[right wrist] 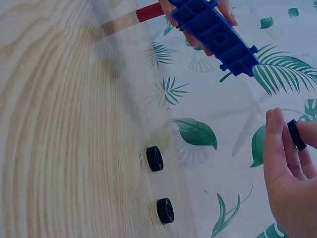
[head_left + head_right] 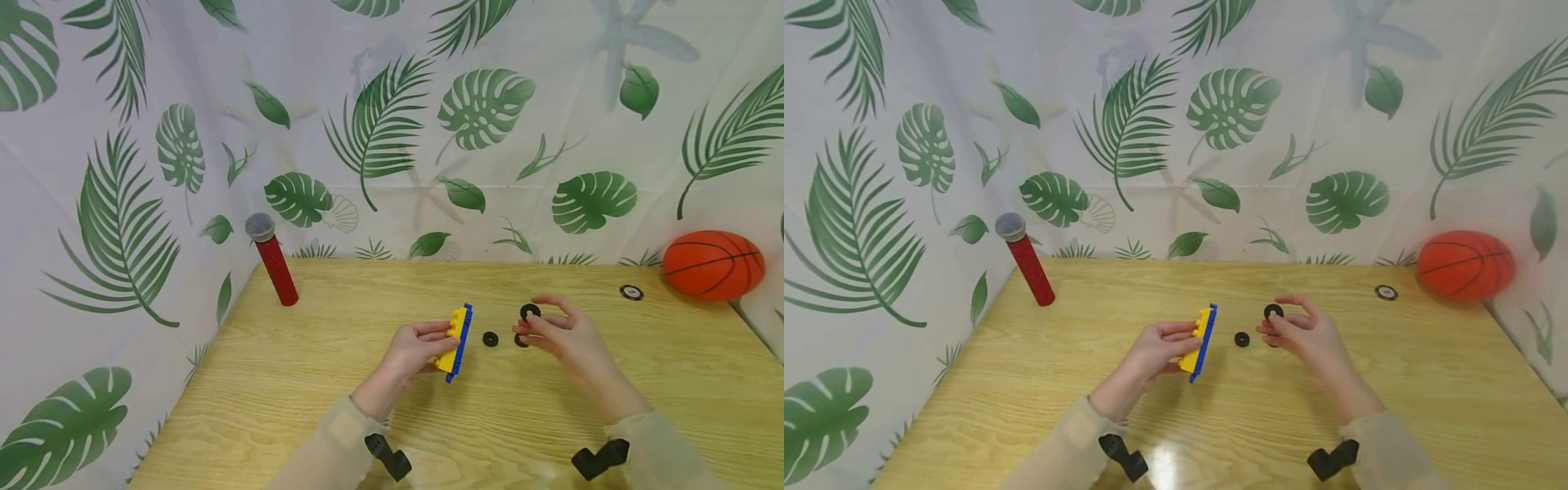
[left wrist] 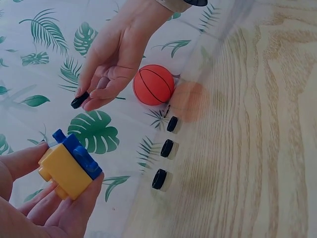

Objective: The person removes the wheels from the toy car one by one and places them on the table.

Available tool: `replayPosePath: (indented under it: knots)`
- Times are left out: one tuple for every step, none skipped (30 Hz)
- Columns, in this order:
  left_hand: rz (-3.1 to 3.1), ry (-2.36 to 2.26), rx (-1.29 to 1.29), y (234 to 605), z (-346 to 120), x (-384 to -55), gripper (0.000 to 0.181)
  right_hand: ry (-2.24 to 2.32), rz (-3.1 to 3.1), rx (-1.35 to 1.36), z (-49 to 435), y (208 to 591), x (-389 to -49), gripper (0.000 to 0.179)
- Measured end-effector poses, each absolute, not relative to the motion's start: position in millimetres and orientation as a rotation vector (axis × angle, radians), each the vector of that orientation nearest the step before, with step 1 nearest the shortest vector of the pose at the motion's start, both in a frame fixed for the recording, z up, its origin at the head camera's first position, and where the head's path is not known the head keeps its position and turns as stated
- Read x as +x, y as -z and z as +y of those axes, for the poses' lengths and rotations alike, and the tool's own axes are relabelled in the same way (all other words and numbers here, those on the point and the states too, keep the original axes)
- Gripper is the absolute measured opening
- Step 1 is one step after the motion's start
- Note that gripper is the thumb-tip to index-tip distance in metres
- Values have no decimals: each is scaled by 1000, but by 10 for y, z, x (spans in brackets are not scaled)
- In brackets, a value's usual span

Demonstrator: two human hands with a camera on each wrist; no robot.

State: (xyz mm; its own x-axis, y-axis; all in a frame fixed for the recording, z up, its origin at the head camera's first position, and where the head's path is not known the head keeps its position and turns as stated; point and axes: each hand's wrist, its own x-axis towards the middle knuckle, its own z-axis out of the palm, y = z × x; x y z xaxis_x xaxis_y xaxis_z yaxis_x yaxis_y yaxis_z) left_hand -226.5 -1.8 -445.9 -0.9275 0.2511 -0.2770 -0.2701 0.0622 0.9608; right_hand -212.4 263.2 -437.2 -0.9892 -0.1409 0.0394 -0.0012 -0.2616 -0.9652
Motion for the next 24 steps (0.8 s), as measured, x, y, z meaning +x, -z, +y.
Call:
replayPosePath:
  knots:
    - [1977, -1924, -17, 4458, -21, -2264, 40, 2437, 1836, -199, 2655, 4376, -2122, 29]
    - [1978, -1923, -13, 4458, -22, -2264, 40, 2445, 1827, -217, 2675, 4377, -2121, 30]
    - [1978, -1923, -13, 4458, -25, -2264, 39, 2453, 1818, -232, 2694, 4381, -2119, 31]
    - [1978, -1925, -12, 4458, -27, -2264, 39, 2452, 1822, -247, 2711, 4384, -2117, 31]
    - [1978, -1926, -11, 4458, -29, -2265, 39, 2450, 1827, -256, 2727, 4387, -2116, 29]
    - [1978, -1927, -11, 4459, -30, -2267, 39, 2450, 1831, -261, 2741, 4388, -2113, 28]
    - [1980, -1927, -10, 4459, -32, -2269, 39, 2449, 1835, -263, 2754, 4387, -2110, 28]
    - [1982, -1927, -10, 4461, -35, -2271, 39, 2448, 1841, -264, 2767, 4388, -2108, 27]
    - [1983, -1927, -10, 4462, -37, -2273, 39, 2448, 1843, -260, 2781, 4388, -2107, 27]
    - [1983, -1927, -9, 4463, -40, -2275, 38, 2457, 1836, -261, 2795, 4391, -2106, 27]
    - [1985, -1926, -9, 4464, -42, -2277, 38, 2471, 1821, -256, 2806, 4392, -2104, 26]
    - [1986, -1925, -9, 4463, -44, -2278, 38, 2483, 1807, -248, 2818, 4391, -2102, 26]
    - [1987, -1924, -7, 4462, -46, -2279, 38, 2495, 1792, -244, 2831, 4392, -2101, 25]
    - [1986, -1924, -7, 4460, -47, -2280, 38, 2504, 1778, -239, 2845, 4396, -2102, 25]
    - [1985, -1925, -8, 4457, -48, -2280, 38, 2510, 1766, -230, 2860, 4400, -2103, 25]
    - [1985, -1925, -10, 4453, -50, -2280, 38, 2514, 1758, -224, 2877, 4406, -2102, 26]
    - [1985, -1925, -12, 4450, -51, -2279, 38, 2509, 1756, -205, 2894, 4409, -2100, 27]
    - [1984, -1926, -13, 4447, -52, -2279, 38, 2493, 1772, -189, 2912, 4412, -2098, 29]
    - [1985, -1925, -14, 4444, -53, -2279, 38, 2472, 1794, -174, 2931, 4415, -2096, 30]
    - [1986, -1926, -16, 4442, -55, -2279, 38, 2448, 1817, -156, 2951, 4418, -2095, 32]
    - [1986, -1927, -18, 4441, -57, -2280, 39, 2420, 1844, -136, 2972, 4420, -2092, 34]
    - [1986, -1929, -19, 4442, -59, -2280, 39, 2400, 1863, -121, 2991, 4421, -2090, 35]
    - [1988, -1930, -19, 4443, -61, -2280, 39, 2383, 1874, -112, 3010, 4424, -2090, 37]
    - [1990, -1930, -19, 4444, -64, -2280, 39, 2370, 1887, -106, 3030, 4428, -2090, 37]
